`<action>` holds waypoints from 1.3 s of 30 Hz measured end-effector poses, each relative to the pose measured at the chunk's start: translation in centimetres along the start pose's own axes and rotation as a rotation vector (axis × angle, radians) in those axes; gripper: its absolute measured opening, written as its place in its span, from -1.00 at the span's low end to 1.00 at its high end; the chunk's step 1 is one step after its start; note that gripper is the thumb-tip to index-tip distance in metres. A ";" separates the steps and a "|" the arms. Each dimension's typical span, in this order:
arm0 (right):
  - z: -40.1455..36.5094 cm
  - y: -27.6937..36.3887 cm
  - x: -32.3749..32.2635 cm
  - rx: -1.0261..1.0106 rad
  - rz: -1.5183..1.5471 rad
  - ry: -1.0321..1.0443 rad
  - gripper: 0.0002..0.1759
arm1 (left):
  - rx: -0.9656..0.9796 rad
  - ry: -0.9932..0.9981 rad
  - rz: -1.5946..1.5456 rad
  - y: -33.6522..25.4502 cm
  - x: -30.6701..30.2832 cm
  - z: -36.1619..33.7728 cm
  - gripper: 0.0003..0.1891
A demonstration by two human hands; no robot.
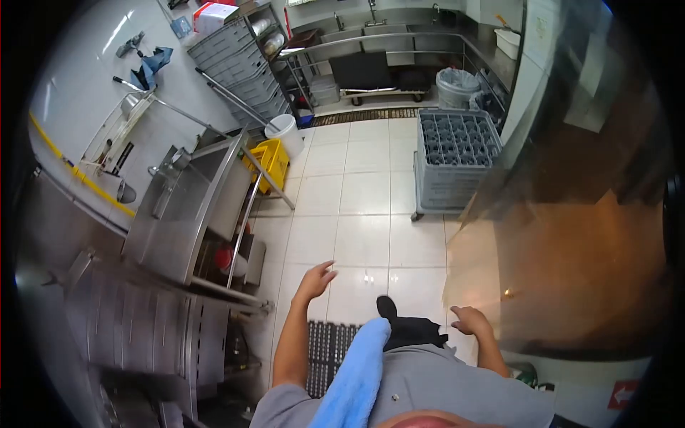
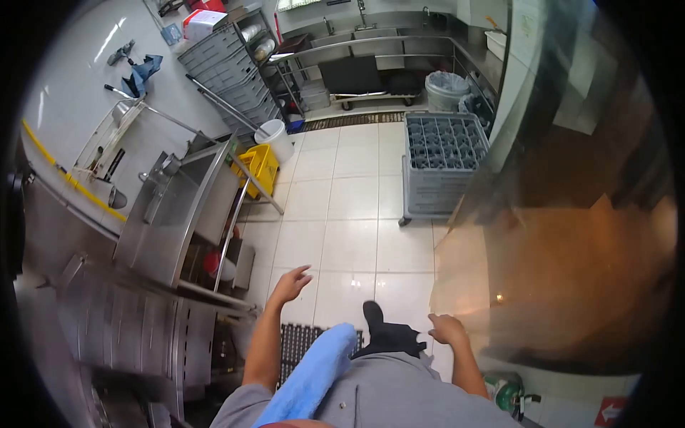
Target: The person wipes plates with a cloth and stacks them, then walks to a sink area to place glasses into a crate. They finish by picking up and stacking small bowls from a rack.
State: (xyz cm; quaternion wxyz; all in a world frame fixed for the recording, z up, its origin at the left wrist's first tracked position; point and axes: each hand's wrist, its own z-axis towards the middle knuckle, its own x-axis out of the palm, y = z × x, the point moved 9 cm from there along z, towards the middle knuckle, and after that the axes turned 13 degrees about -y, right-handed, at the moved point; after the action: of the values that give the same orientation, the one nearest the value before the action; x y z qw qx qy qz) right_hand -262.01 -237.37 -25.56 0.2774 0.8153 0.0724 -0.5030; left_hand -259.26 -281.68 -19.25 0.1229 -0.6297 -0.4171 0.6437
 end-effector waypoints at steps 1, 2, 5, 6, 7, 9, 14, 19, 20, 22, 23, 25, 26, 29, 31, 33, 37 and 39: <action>3.3 1.2 -0.3 0.013 -0.057 0.042 -0.42 | -0.103 -0.133 0.028 5.7 -0.3 1.6 -0.55; 6.3 2.6 0.0 0.025 -0.108 0.093 -0.42 | -0.215 -0.262 0.062 12.6 -0.2 1.6 -0.56; 18.1 10.1 -0.7 -0.265 -0.051 0.029 -0.47 | -0.252 0.088 0.514 35.6 7.9 -3.3 -0.55; 21.8 13.3 -1.7 -0.272 -0.109 0.133 -0.48 | -0.435 0.151 0.450 36.5 8.0 -7.2 -0.56; 25.3 16.7 -3.1 -0.352 -0.116 0.157 -0.44 | -0.549 0.170 0.391 36.8 8.2 -8.9 -0.56; 31.0 23.4 -8.0 -0.466 -0.089 0.091 -0.46 | -0.673 0.185 0.299 36.4 8.3 -9.2 -0.58; 46.7 31.4 -13.5 -0.576 0.052 -0.041 -0.48 | -0.731 0.215 0.217 36.9 7.3 1.6 -0.61; 56.3 28.2 -12.3 -0.325 -0.176 0.192 -0.42 | -0.517 0.213 0.259 37.4 1.9 22.8 -0.65; 57.6 27.3 -12.5 -0.316 -0.110 0.235 -0.41 | -0.402 0.195 0.311 37.3 0.4 29.0 -0.65; 60.3 24.8 -12.8 -0.266 0.036 0.201 -0.40 | -0.177 0.096 0.416 37.0 -3.7 42.4 -0.66; 61.4 23.3 -13.2 -0.180 -0.005 0.205 -0.40 | -0.211 0.000 0.320 36.0 -6.6 48.5 -0.67; 63.7 21.1 -14.6 -0.071 -0.030 0.196 -0.40 | -0.424 -0.180 -0.366 32.1 -12.0 60.7 -0.75; 65.1 19.7 -15.3 0.023 -0.020 0.160 -0.43 | -0.393 -0.216 -0.404 29.8 -14.3 66.3 -0.73; 70.9 16.1 -15.0 0.170 0.019 0.089 -0.47 | -0.326 -0.264 -0.464 23.6 -18.0 77.9 -0.71; 75.6 15.4 -16.0 0.231 -0.019 0.237 -0.52 | -0.299 -0.257 -0.533 23.5 -17.4 84.1 -0.71; 81.4 17.2 -19.5 0.164 0.034 0.237 -0.54 | -0.358 -0.186 -0.379 23.9 -15.2 85.9 -0.72; 94.6 18.4 -26.3 0.014 0.028 0.102 -0.50 | -0.144 0.213 0.256 27.5 -8.7 87.4 -0.69; 100.9 18.3 -30.9 -0.022 -0.016 0.062 -0.45 | -0.193 0.280 0.299 29.0 -7.4 89.2 -0.69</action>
State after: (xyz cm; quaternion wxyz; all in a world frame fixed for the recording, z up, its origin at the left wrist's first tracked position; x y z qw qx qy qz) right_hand -348.41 -300.67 -26.29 0.2798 0.8269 0.0931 -0.4789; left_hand -328.79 -338.91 -46.64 0.0221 -0.7765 -0.3577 0.5183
